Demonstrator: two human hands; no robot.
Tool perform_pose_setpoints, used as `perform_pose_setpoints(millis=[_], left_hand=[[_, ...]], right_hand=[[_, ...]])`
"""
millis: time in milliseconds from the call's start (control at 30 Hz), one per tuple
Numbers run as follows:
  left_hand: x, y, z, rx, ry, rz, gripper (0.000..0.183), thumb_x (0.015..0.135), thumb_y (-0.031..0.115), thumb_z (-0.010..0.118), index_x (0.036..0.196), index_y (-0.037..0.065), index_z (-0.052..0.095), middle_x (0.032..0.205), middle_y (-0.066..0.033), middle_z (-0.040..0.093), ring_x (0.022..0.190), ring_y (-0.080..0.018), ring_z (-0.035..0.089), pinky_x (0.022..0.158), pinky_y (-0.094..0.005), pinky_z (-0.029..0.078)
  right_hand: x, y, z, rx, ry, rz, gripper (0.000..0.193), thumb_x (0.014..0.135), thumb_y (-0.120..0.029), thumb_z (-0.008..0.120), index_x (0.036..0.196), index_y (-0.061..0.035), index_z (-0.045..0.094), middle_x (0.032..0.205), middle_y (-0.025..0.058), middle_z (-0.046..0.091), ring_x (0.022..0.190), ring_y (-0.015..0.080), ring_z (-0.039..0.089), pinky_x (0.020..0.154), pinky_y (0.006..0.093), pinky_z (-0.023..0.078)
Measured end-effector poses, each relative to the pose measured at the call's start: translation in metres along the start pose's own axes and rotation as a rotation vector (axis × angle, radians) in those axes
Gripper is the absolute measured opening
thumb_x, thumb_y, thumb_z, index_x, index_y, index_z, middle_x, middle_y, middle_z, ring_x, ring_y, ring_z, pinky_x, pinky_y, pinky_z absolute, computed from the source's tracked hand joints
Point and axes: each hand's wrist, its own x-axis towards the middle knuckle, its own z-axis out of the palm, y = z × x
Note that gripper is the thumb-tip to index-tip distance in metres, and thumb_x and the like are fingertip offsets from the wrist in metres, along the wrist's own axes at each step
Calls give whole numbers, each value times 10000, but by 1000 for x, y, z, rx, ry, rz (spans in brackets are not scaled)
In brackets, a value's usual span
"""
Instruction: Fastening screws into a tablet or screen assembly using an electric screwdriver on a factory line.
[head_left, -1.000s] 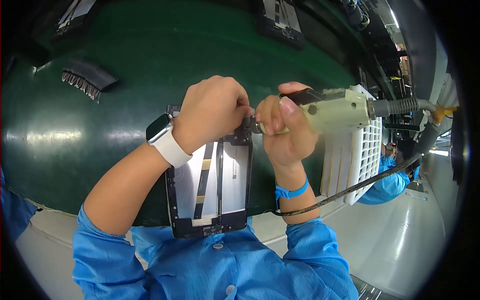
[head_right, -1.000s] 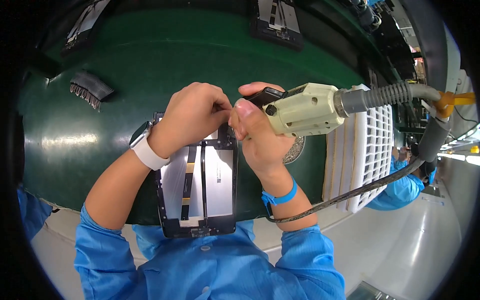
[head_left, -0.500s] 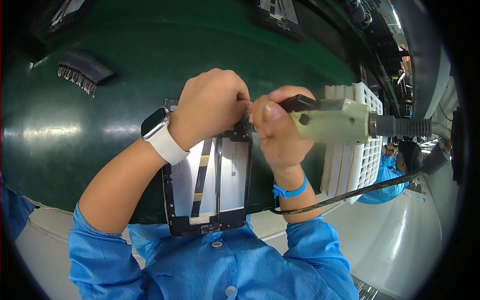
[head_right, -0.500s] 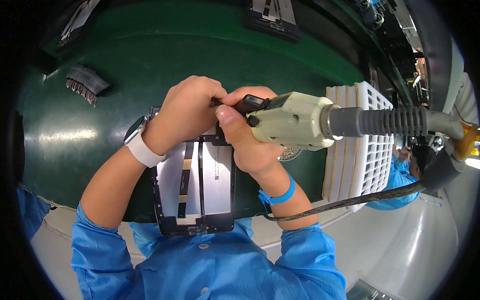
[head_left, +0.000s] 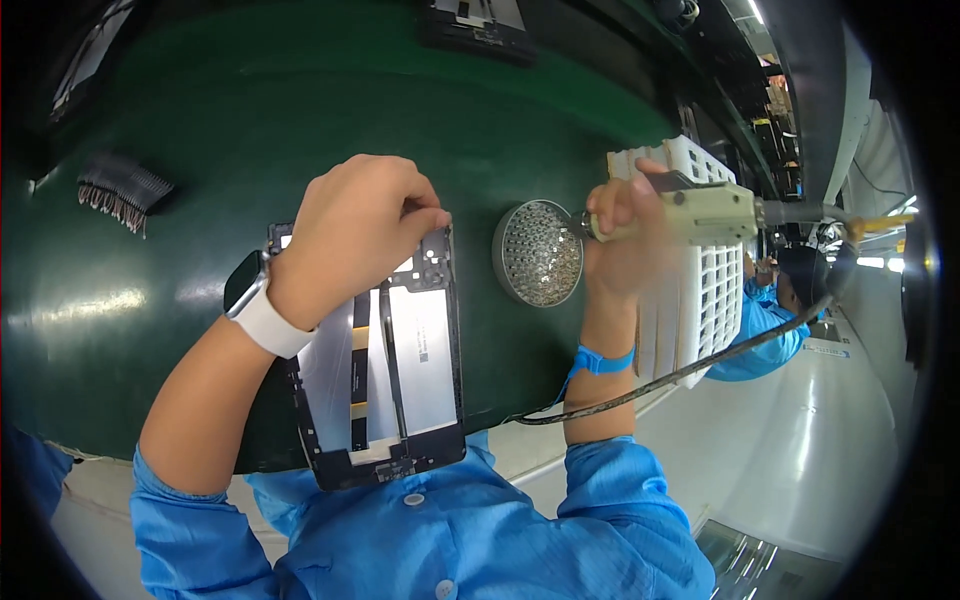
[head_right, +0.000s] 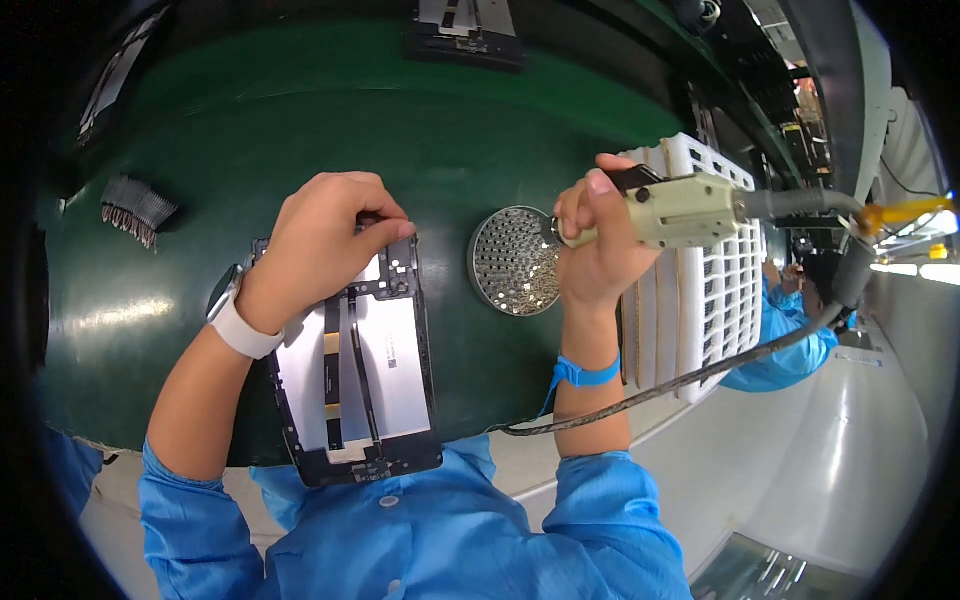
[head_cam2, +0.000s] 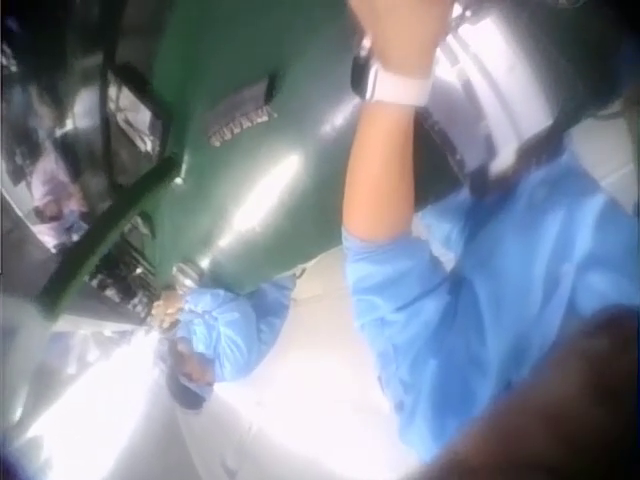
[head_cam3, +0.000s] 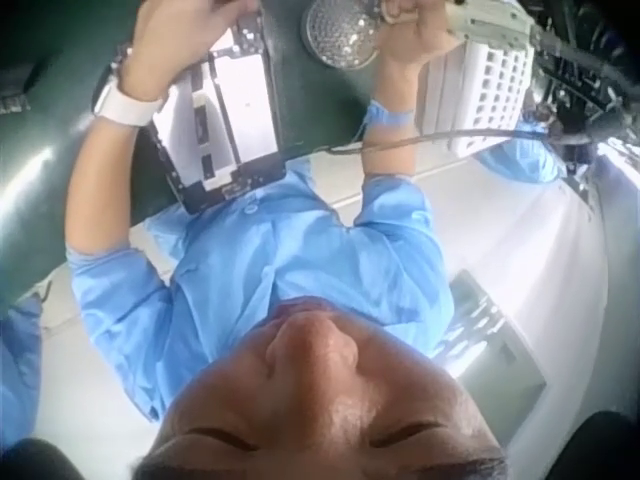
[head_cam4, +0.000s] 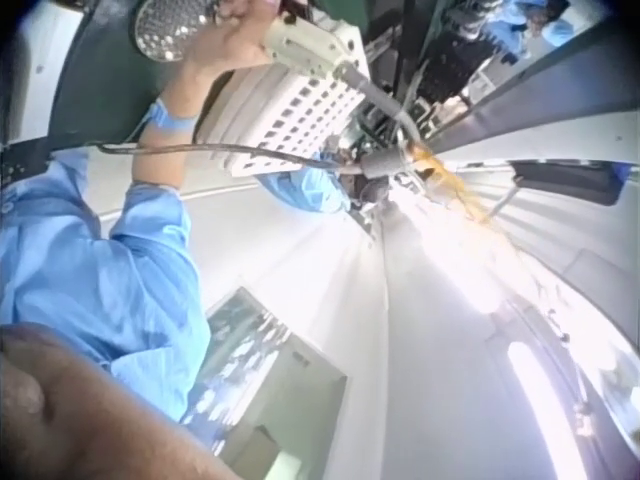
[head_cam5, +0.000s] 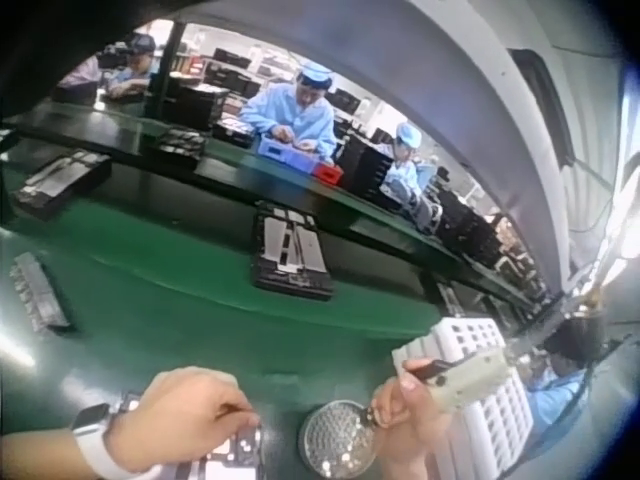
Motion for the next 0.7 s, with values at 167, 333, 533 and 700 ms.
perform_pose_setpoints(millis=[167,333,533,700], left_hand=[[-2,3,-2,-22,7,-31,94,810,100,736,852,16,740,784,-88,657,715,-230,653,661,-330,501],[0,5,-3,-14,-12,-36,94,818,99,723,860,16,742,793,-90,662,720,-234,655,668,-328,501],[0,6,-4,-20,-13,-43,103,819,109,725,860,17,746,794,-98,667,722,-239,657,671,-332,502],[0,6,-4,-15,-21,-59,111,821,115,725,859,13,746,790,-107,666,718,-243,656,673,-336,503]], right_hand=[[0,15,-3,0,53,45,138,833,19,604,969,36,617,563,31,478,439,110,430,493,293,419],[3,18,-10,-21,76,36,127,826,26,605,952,24,612,554,31,476,429,113,425,483,286,407],[4,20,-10,-48,81,47,107,811,13,622,918,20,611,546,33,479,419,116,424,470,287,400],[3,20,-11,-50,79,55,104,800,9,633,900,14,605,543,32,478,413,122,434,468,284,402]])
